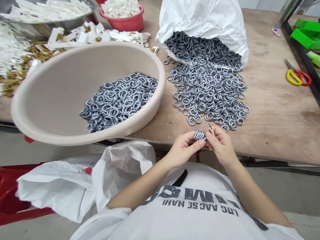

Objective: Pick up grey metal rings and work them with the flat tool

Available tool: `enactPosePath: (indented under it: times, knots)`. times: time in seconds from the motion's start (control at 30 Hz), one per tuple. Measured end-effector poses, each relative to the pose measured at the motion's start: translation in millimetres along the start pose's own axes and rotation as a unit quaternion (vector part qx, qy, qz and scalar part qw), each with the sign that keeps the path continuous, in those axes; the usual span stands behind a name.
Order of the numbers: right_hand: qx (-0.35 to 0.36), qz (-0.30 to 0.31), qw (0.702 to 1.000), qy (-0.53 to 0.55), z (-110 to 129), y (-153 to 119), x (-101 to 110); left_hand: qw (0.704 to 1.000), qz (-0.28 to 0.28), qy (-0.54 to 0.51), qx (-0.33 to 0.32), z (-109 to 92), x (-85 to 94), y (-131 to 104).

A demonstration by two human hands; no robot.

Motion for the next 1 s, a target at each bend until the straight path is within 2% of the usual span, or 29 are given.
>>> enactPosePath:
  times: [0.3,0.57,0.77,0.93,1.0]
  knots:
    - [-0.006,-0.001,1.000,-0.001,-2.6,0.4,0.0,1.000,0.006,-0.017,-0.001,0.9,0.5,1.3]
    - [-0.001,0.009,1.000,0.022,0.1,-3.0,-0.4,0.999,-0.041,0.002,0.023,10.6,6.9,3.7]
    - [-0.004,-0.004,1.000,0.010,-3.3,-1.5,2.1,0.999,-0.027,0.041,-0.014,2.8,2.8,3.4]
    - [-0.002,-0.007,1.000,-0.001,-1.5,-1.8,1.9,0.994,-0.072,0.080,-0.015,4.6,9.3,3.2]
    - [-0.004,-0.008,1.000,0.001,-1.4,-2.1,1.7,0.994,-0.073,0.082,-0.011,6.6,9.9,3.4]
Point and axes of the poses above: each hand's wrist, its own y-axis towards the middle knuckle, its own x-axis out of the back of the hand, z = x × y, the point moved 7 cm from there along y, towards the middle knuckle, and after that the axes turned 14 degrees about x, right-handed, at the moved point
